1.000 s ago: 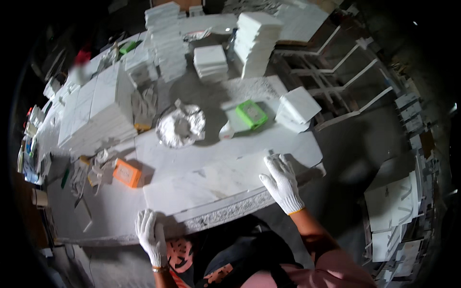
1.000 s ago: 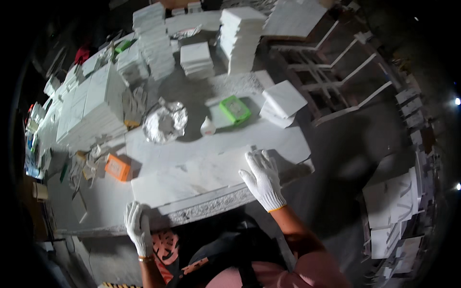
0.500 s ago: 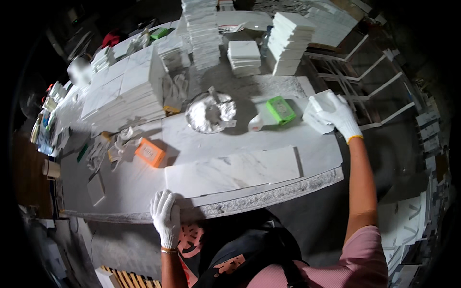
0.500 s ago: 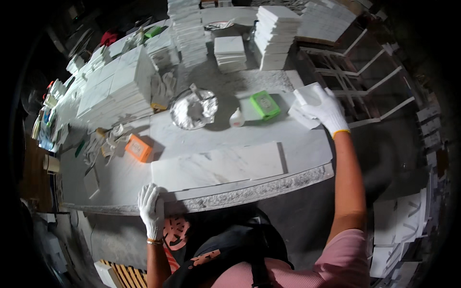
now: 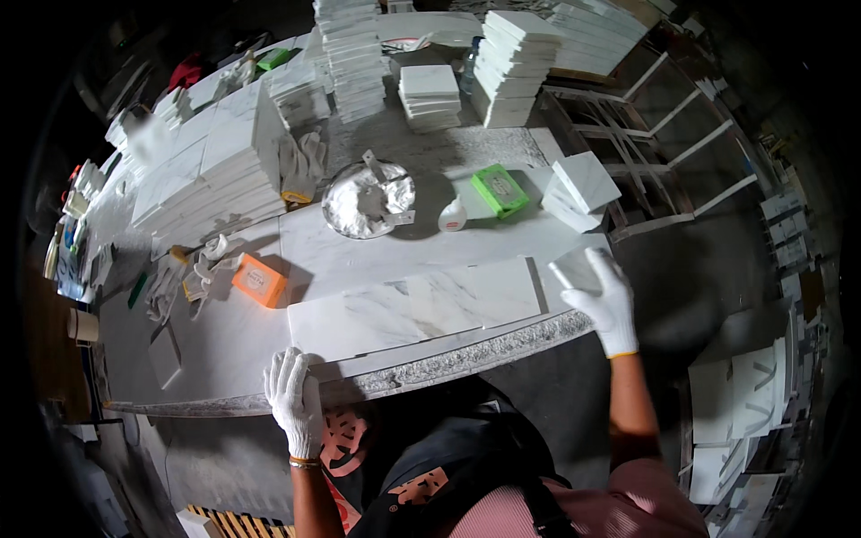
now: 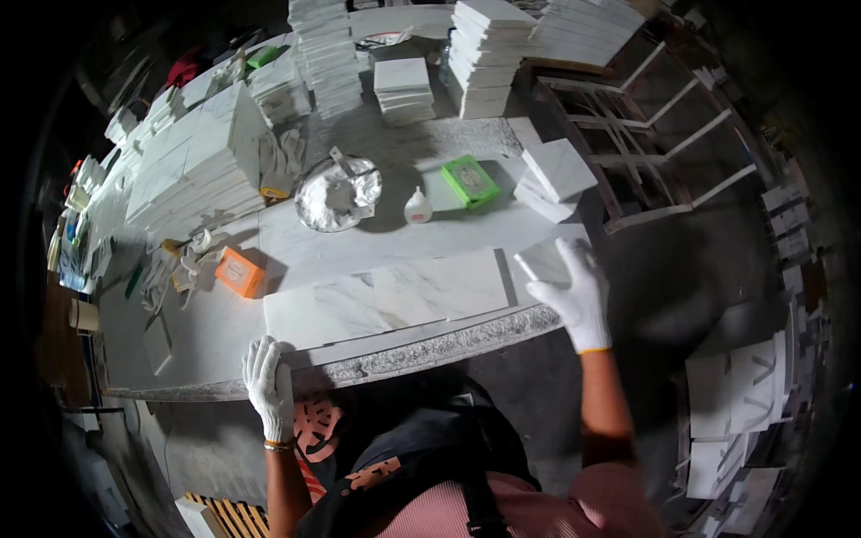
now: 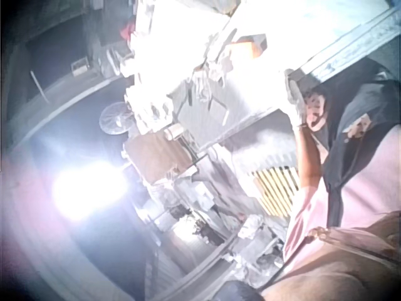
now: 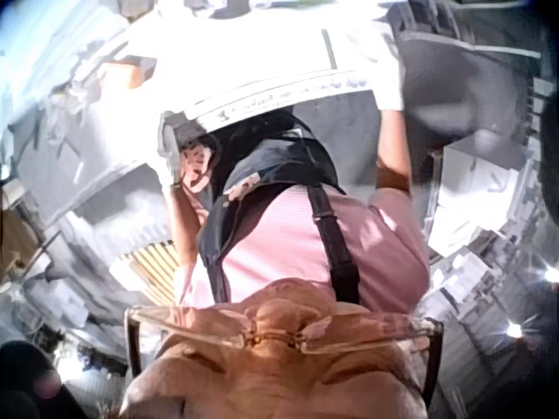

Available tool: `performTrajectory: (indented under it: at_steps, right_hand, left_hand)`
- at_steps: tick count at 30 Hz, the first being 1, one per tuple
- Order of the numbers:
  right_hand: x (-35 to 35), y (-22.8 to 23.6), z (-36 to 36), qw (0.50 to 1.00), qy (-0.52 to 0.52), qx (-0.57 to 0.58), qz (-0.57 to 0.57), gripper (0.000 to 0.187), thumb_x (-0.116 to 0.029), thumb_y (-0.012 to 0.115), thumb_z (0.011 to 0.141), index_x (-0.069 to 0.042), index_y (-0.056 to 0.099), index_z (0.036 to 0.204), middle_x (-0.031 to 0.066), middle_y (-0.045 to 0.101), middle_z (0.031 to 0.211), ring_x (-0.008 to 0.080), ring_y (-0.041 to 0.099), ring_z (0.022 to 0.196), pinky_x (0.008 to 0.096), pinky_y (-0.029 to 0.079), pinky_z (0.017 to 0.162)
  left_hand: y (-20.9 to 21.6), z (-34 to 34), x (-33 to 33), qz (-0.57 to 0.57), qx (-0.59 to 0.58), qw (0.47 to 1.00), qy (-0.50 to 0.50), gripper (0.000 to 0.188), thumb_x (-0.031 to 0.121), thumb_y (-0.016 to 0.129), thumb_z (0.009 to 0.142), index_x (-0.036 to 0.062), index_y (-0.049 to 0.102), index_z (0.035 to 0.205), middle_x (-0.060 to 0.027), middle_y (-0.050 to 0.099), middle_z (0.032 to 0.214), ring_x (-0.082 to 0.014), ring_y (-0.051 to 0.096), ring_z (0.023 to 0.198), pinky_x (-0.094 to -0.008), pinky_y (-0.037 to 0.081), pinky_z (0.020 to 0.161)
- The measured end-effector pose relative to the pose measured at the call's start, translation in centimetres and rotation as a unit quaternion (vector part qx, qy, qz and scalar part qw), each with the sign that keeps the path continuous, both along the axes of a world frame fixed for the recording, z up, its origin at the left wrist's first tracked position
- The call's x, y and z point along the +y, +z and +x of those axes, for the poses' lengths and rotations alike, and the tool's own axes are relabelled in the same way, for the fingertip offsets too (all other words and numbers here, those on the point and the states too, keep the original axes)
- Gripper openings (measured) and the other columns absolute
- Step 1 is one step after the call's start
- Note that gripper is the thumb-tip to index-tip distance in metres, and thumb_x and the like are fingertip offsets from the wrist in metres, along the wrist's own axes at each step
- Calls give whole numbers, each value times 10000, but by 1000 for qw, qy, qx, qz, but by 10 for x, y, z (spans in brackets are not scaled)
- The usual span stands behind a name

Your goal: The person applies a white paste to the edges of small white tiles using a metal spatula, then smooths the edges with a green block. The person repeats this process on multiple tiles and stacks the finished pieces on the table.

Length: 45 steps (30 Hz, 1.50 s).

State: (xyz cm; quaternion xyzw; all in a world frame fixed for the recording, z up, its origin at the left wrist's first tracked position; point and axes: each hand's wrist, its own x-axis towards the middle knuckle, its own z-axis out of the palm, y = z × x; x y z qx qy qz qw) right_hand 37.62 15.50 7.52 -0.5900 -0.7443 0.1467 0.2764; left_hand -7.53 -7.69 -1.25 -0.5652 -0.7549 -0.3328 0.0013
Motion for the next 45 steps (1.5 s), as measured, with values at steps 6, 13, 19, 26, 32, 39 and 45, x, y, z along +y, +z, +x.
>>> performTrajectory:
  at_steps: [6, 13, 19, 26, 32, 39, 45]
  right_hand:
    - [-2, -38, -34, 964, -130, -229, 37, 738, -509, 798, 723, -115, 582, 1308, 204, 570, 1326, 422, 568, 1162, 506, 477, 943]
    - [-7, -40, -26, 994, -24, -108, 26, 454, -347, 653, 928, -27, 646, 1250, 236, 627, 1264, 398, 591, 1192, 456, 465, 1006]
    - [28, 8, 1, 963, -75, 260, -8, 414, -310, 620, 986, 6, 654, 1252, 193, 681, 1213, 281, 648, 1136, 342, 481, 966]
    - [136, 48, 6, 986, -63, -151, -25, 988, -653, 739, 739, -92, 425, 1489, 266, 398, 1523, 433, 389, 1409, 465, 371, 1133]
    - [142, 57, -16, 977, -67, -191, -62, 1011, -643, 771, 679, -104, 455, 1474, 257, 443, 1494, 403, 420, 1396, 444, 393, 1119]
    - [87, 55, 24, 996, -75, 29, 24, 855, -313, 816, 750, -22, 461, 1472, 207, 536, 1443, 291, 509, 1345, 364, 397, 1108]
    - [20, 2, 73, 993, -72, 95, -5, 854, -297, 839, 715, 51, 497, 1416, 247, 560, 1399, 308, 537, 1310, 365, 412, 1094]
  left_hand:
    - [2, -3, 1, -6, 16, 1000, -16, 398, 38, 607, 855, 51, 665, 1248, -168, 635, 1329, -398, 520, 1318, -525, 312, 1156]
    - [-4, -4, 1, 16, 19, 999, -27, 376, 71, 603, 876, 45, 656, 1247, -179, 632, 1322, -413, 518, 1304, -545, 307, 1141]
    - [-5, -4, -3, 3, 21, 999, -27, 412, 32, 581, 867, 30, 646, 1274, -177, 623, 1344, -398, 512, 1324, -517, 302, 1161]
    - [-11, -9, -2, 8, 28, 999, -43, 422, 22, 568, 886, 33, 635, 1303, -172, 608, 1376, -391, 492, 1354, -511, 277, 1182]
    - [-13, -9, -3, 18, 37, 999, -24, 387, 27, 582, 863, 37, 659, 1242, -181, 638, 1320, -401, 535, 1300, -541, 308, 1154]
    - [-11, -8, -3, 5, 37, 999, -26, 390, 38, 583, 868, 41, 657, 1251, -180, 625, 1340, -404, 517, 1320, -537, 295, 1164]
    - [-12, -5, -5, 3, 45, 999, -26, 395, 44, 580, 890, 36, 643, 1280, -170, 620, 1357, -399, 511, 1328, -518, 292, 1173]
